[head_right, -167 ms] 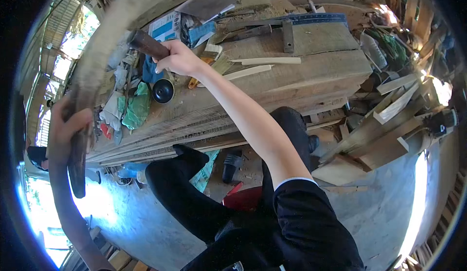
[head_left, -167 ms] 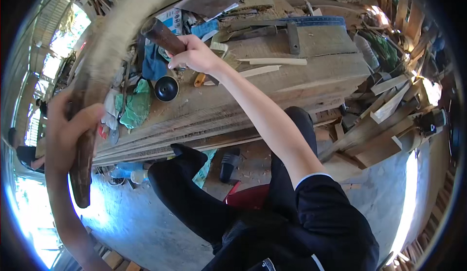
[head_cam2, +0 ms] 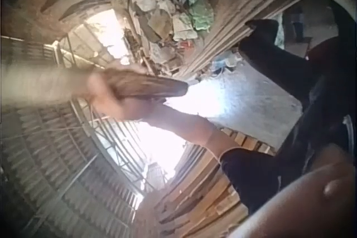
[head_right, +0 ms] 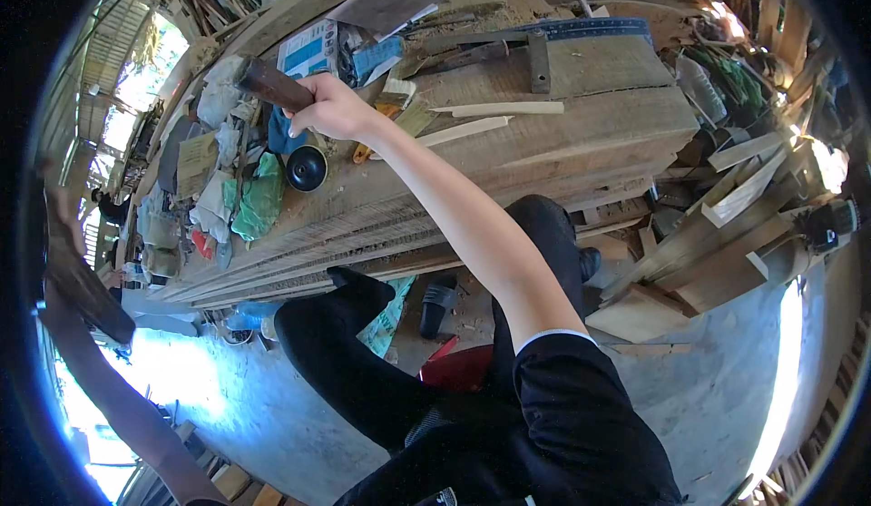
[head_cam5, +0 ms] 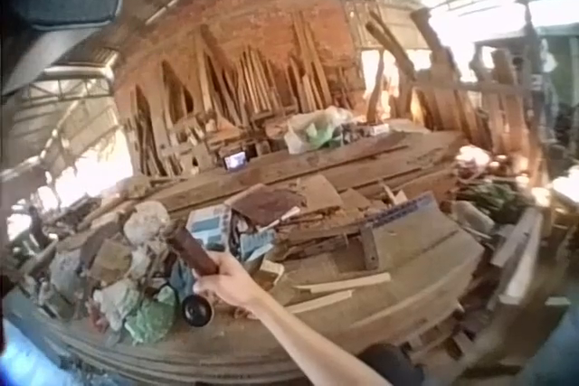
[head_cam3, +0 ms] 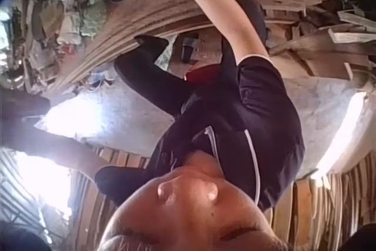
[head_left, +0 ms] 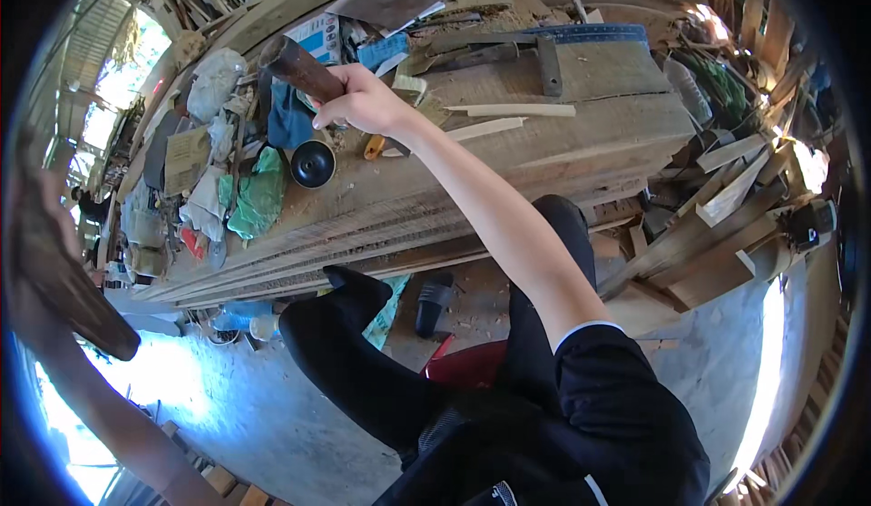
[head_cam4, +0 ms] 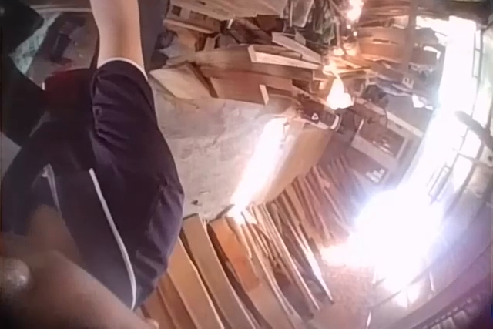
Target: Carving a small piece of wood using a chisel and a wooden mallet at a workbench.
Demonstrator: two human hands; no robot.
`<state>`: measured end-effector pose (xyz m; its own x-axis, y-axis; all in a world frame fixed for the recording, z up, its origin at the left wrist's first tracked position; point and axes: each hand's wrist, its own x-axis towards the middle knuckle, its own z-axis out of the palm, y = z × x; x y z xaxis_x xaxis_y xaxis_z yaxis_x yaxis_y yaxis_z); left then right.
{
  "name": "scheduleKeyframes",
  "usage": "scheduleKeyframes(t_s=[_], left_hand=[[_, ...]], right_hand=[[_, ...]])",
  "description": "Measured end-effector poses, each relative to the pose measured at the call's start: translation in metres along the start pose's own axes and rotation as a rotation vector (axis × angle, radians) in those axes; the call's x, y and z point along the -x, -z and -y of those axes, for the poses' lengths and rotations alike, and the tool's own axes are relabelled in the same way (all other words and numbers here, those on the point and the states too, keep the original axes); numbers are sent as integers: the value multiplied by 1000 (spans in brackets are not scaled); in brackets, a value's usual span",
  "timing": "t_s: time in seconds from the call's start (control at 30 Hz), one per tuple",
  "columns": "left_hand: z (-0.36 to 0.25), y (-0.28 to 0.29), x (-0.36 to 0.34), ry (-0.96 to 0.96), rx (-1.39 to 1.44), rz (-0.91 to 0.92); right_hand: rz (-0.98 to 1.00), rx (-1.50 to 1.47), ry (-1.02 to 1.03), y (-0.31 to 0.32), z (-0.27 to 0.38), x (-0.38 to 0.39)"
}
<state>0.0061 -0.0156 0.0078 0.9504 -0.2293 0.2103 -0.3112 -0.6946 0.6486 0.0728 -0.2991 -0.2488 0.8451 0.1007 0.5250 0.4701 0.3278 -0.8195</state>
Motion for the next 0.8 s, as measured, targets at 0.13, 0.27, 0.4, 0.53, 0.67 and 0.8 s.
scheduleKeyframes(t_s=[0.13, 0.27, 0.4, 0.53, 0.67, 0.8], left_hand=[[-10, -11, -15, 428, 40, -465], [22, -90, 2, -660, -732, -39], [-13, -75, 34, 56, 97, 295], [-34, -49, 50, -195, 320, 14], [-10, -41, 52, -306, 374, -63], [47, -114, 67, -104, 197, -256]], right_hand=[[13, 5, 7, 4, -4, -3], [11, -10, -4, -4, -12, -8], [8, -109, -24, -1, -14, -6], [43, -79, -11, 4, -11, -6], [-34, 45, 16, 0, -7, -6], [-105, 144, 109, 4, 14, 0]])
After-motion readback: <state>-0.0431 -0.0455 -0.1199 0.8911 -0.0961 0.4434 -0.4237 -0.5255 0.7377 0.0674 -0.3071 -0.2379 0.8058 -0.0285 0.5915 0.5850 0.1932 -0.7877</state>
